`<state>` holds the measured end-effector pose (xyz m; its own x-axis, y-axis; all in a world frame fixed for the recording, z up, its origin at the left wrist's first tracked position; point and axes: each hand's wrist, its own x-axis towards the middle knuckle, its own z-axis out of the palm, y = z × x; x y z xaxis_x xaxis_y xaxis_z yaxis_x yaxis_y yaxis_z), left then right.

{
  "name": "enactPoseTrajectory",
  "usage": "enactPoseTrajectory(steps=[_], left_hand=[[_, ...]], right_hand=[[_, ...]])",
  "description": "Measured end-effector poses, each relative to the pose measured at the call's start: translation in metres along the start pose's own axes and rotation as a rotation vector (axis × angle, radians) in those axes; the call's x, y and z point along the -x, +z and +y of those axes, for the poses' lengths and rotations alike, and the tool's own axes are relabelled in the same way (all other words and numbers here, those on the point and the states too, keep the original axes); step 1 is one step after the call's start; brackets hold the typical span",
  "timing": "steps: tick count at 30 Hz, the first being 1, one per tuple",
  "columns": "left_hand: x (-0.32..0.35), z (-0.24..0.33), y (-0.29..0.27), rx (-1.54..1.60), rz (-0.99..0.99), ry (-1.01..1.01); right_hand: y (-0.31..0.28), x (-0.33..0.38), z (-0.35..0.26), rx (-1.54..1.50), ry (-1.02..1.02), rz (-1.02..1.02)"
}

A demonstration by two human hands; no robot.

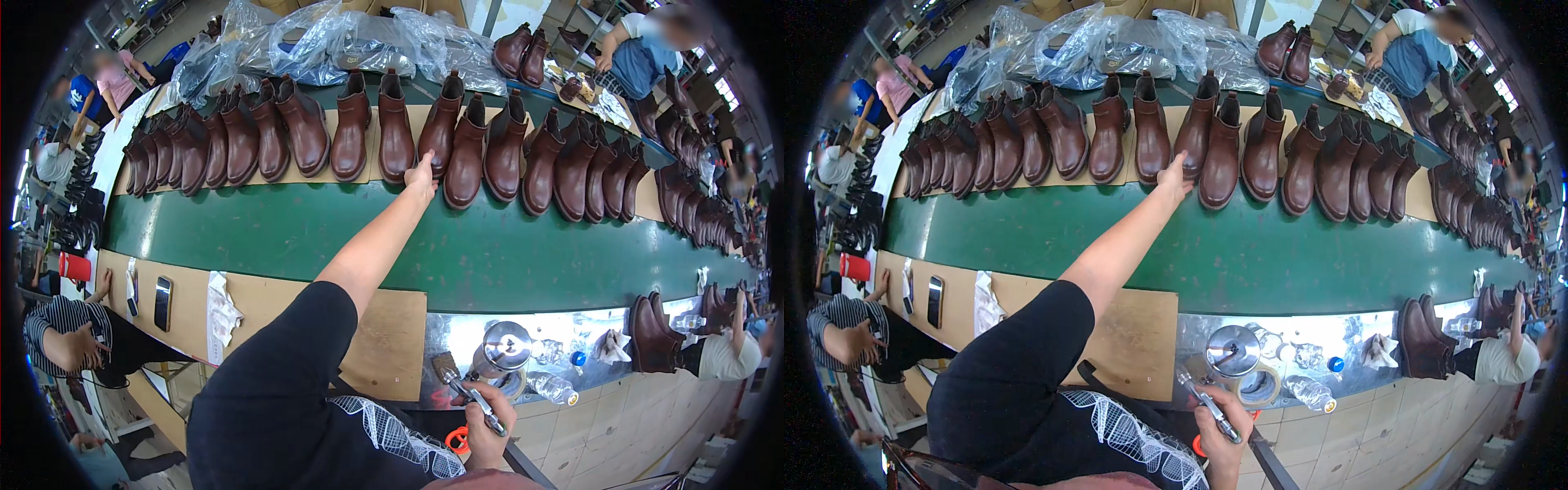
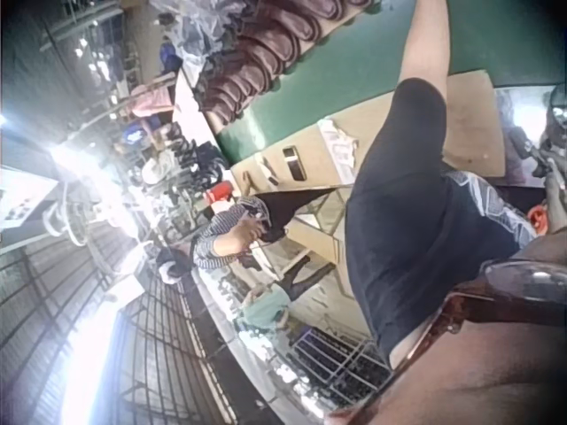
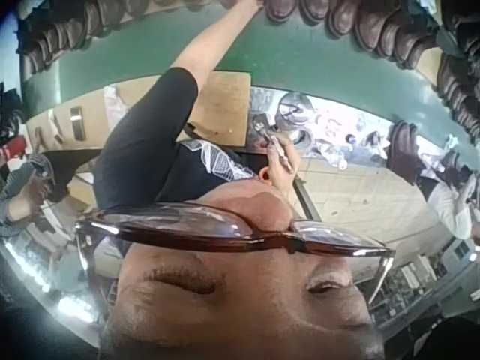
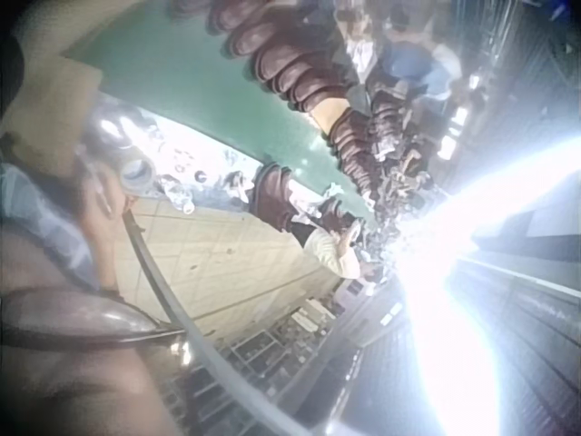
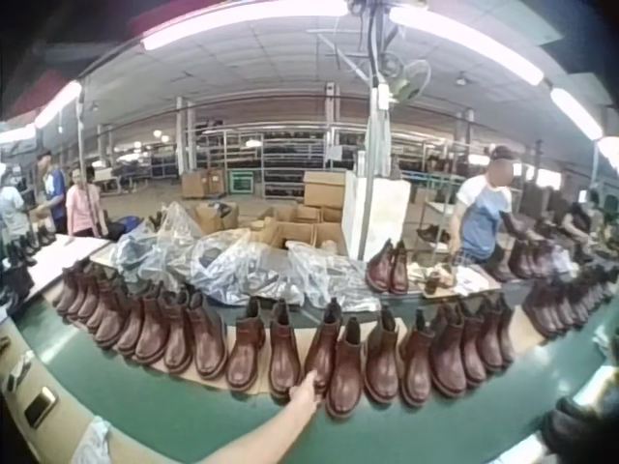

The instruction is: Inspecting and cleaning finished leather boots on a manufacturing conveyor line.

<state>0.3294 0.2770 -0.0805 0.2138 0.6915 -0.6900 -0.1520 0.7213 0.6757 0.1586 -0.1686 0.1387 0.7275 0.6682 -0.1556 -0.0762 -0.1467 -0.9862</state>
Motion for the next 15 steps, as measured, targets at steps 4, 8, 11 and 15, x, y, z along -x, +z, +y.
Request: enactPoseTrajectory(steps=[4,8,11,15], left_hand=[[-0.002,0.010,0.014,0.150,-0.154,-0.127],[-0.014,0.039,0.008,0.187,-0.270,-0.132],[-0.005,0.054,0.000,0.136,-0.310,-0.010],[0.069,0.064,-0.007,0.182,-0.420,0.126]], right_hand=[[0.000,0.002,0.003,0.070,0.024,-0.008],[0.005,0.007,0.000,0.026,0.036,0.018],[0.008,0.013,-0.005,0.046,0.044,0.008],[0.007,0.025,-0.009,0.078,-0.028,0.026]])
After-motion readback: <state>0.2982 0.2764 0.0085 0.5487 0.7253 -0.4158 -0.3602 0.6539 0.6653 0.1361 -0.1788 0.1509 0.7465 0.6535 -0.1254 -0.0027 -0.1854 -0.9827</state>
